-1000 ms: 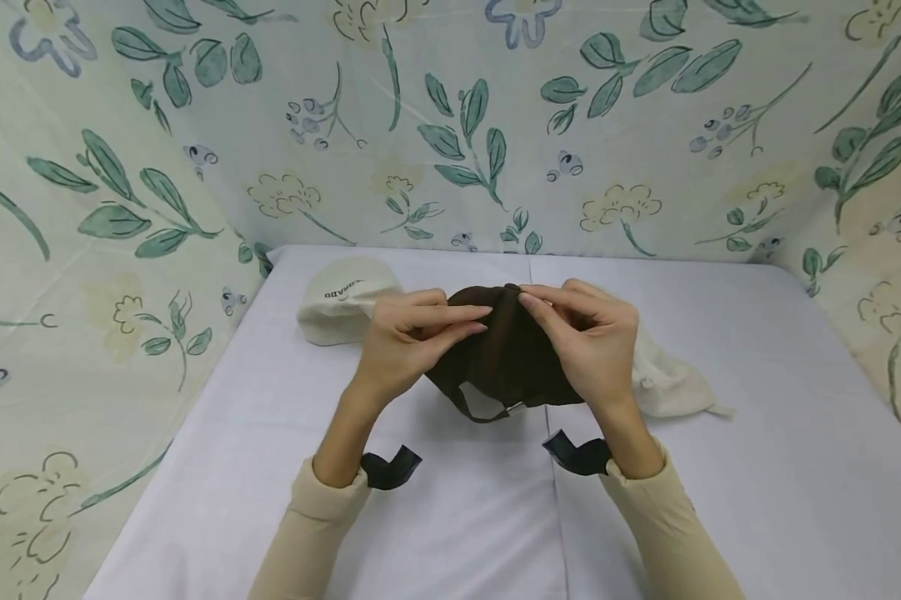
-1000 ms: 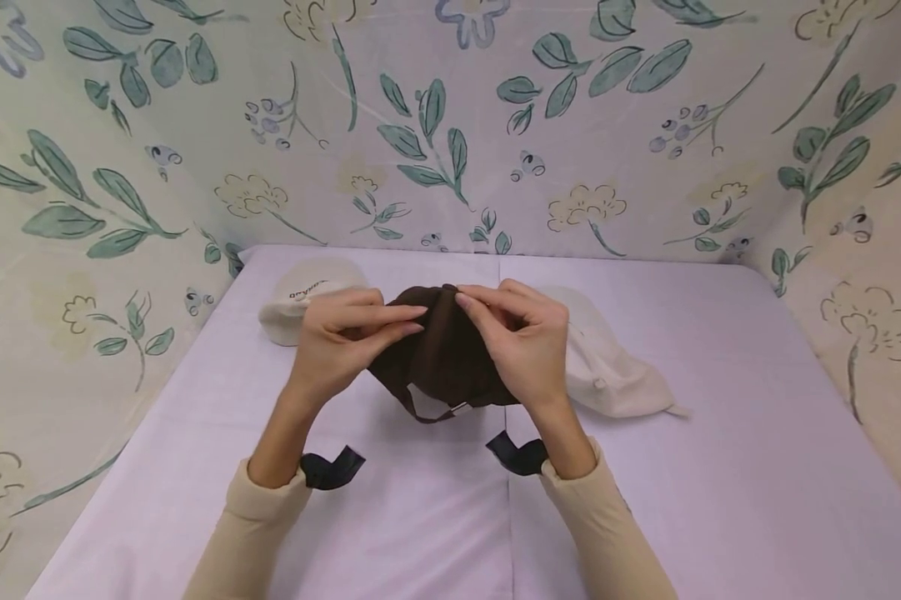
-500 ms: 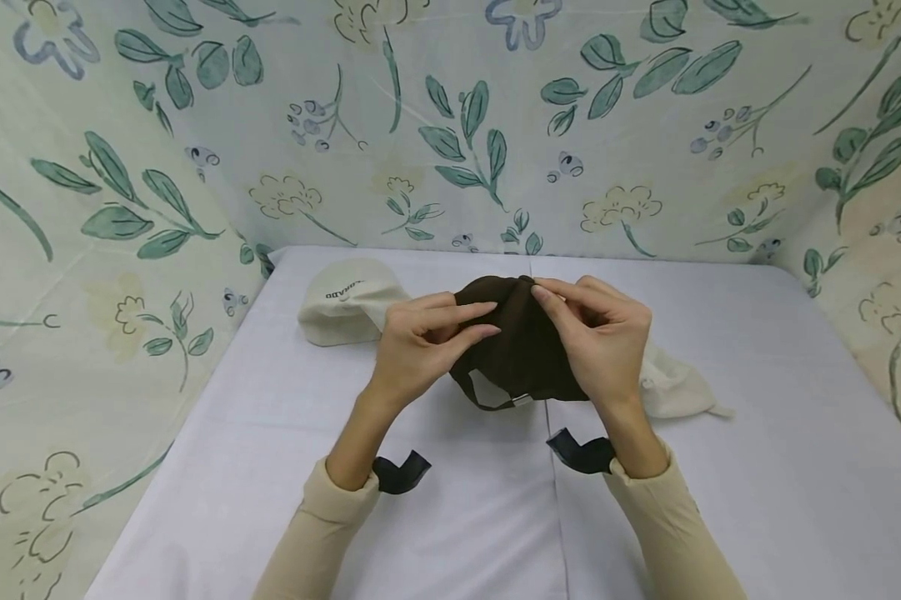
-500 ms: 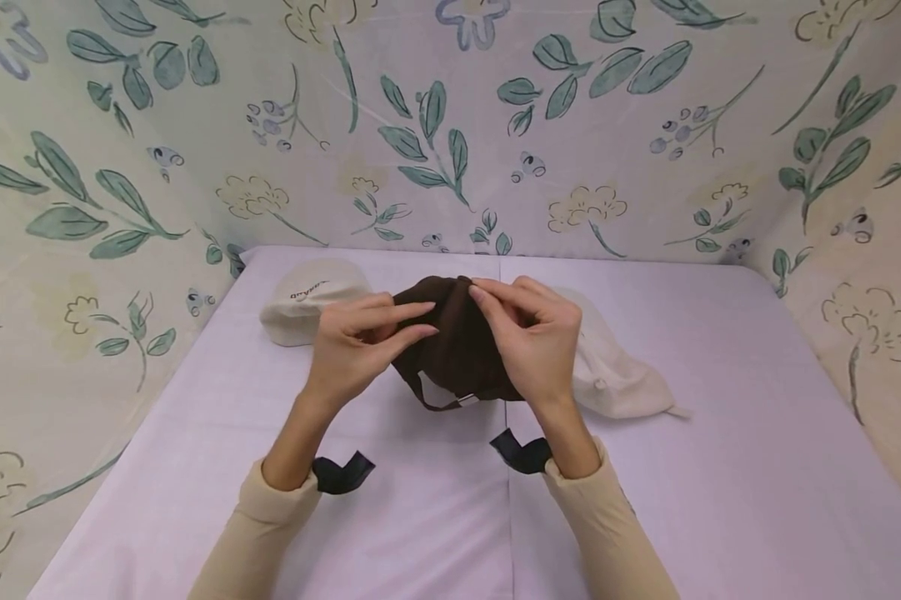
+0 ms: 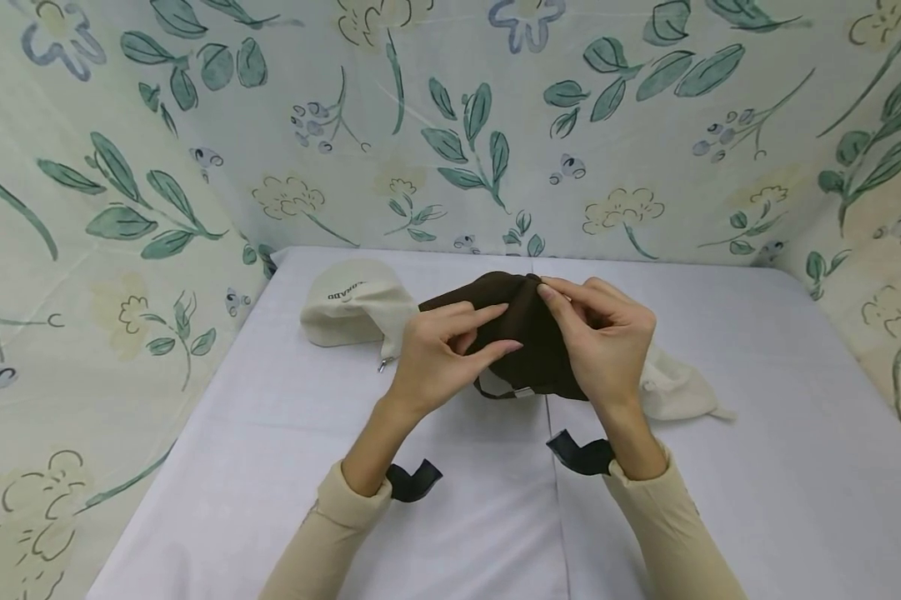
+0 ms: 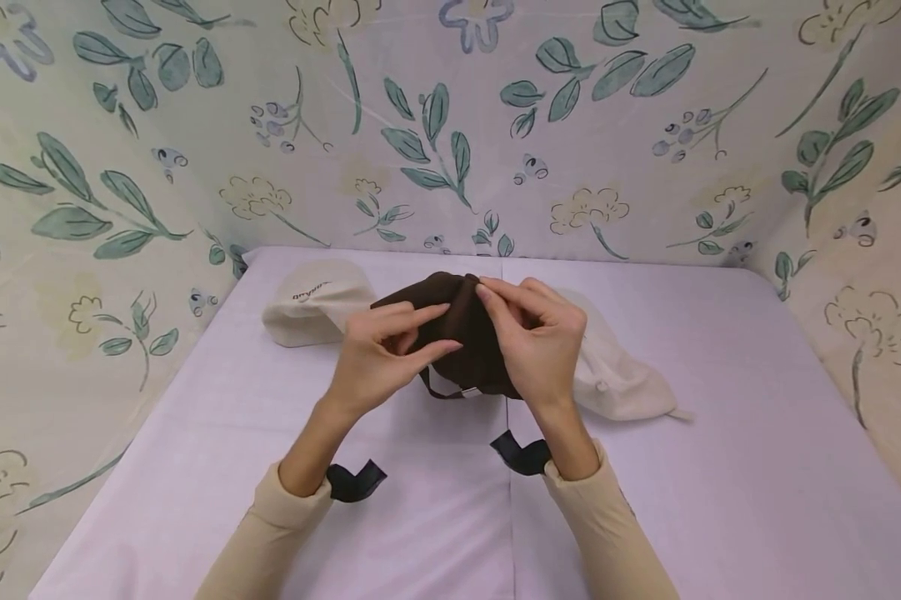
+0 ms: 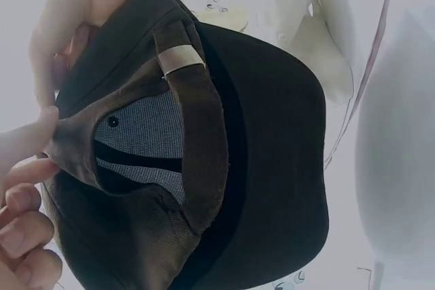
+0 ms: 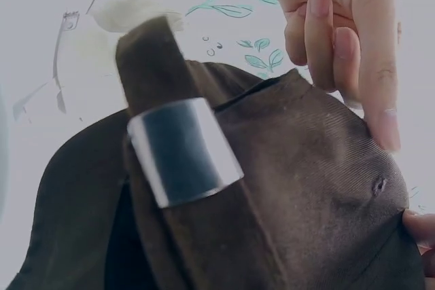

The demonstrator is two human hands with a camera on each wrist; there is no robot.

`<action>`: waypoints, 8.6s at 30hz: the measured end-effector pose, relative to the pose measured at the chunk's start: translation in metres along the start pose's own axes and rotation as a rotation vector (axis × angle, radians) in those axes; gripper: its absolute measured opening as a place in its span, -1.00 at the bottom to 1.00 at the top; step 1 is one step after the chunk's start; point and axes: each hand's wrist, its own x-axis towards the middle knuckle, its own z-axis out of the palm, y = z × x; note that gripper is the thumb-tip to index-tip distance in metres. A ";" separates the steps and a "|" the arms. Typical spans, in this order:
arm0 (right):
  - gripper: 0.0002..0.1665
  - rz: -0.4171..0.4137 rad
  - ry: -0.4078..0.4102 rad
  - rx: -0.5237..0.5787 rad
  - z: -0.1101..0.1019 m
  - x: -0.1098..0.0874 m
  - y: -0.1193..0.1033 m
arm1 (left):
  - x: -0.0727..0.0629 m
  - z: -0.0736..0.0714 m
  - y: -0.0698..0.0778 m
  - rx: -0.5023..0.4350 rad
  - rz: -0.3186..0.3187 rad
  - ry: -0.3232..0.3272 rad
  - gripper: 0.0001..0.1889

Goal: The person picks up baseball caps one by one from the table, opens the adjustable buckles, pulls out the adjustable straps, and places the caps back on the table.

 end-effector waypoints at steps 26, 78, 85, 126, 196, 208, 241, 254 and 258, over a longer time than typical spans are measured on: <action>-0.91 0.019 -0.017 0.026 0.002 -0.001 0.004 | -0.001 -0.006 -0.006 -0.193 0.011 0.010 -0.88; -0.78 -0.350 -0.702 0.188 0.003 -0.017 -0.019 | 0.008 -0.031 0.011 -0.296 -0.282 0.450 -0.92; -0.77 -0.353 -0.688 0.164 0.003 -0.017 -0.019 | 0.008 -0.032 0.012 -0.304 -0.305 0.468 -0.92; -0.89 -0.311 -0.350 0.057 0.001 -0.011 -0.021 | 0.007 -0.039 0.010 -0.253 0.093 -0.061 -0.68; -0.76 -0.456 -0.139 0.052 0.020 -0.021 -0.014 | 0.005 -0.041 0.022 -0.213 -0.086 0.124 -0.83; -0.78 -0.501 -0.139 0.044 0.020 -0.023 -0.013 | 0.005 -0.040 0.029 -0.259 -0.123 0.119 -0.83; -0.77 -0.490 -0.123 0.060 0.021 -0.025 -0.015 | 0.007 -0.042 0.036 -0.312 -0.177 0.125 -0.83; -0.72 -0.460 -0.099 0.076 0.022 -0.027 -0.016 | 0.006 -0.039 0.038 -0.337 -0.201 0.118 -0.84; -0.68 -0.448 -0.084 0.038 0.021 -0.027 -0.019 | 0.005 -0.038 0.038 -0.334 -0.195 0.118 -0.83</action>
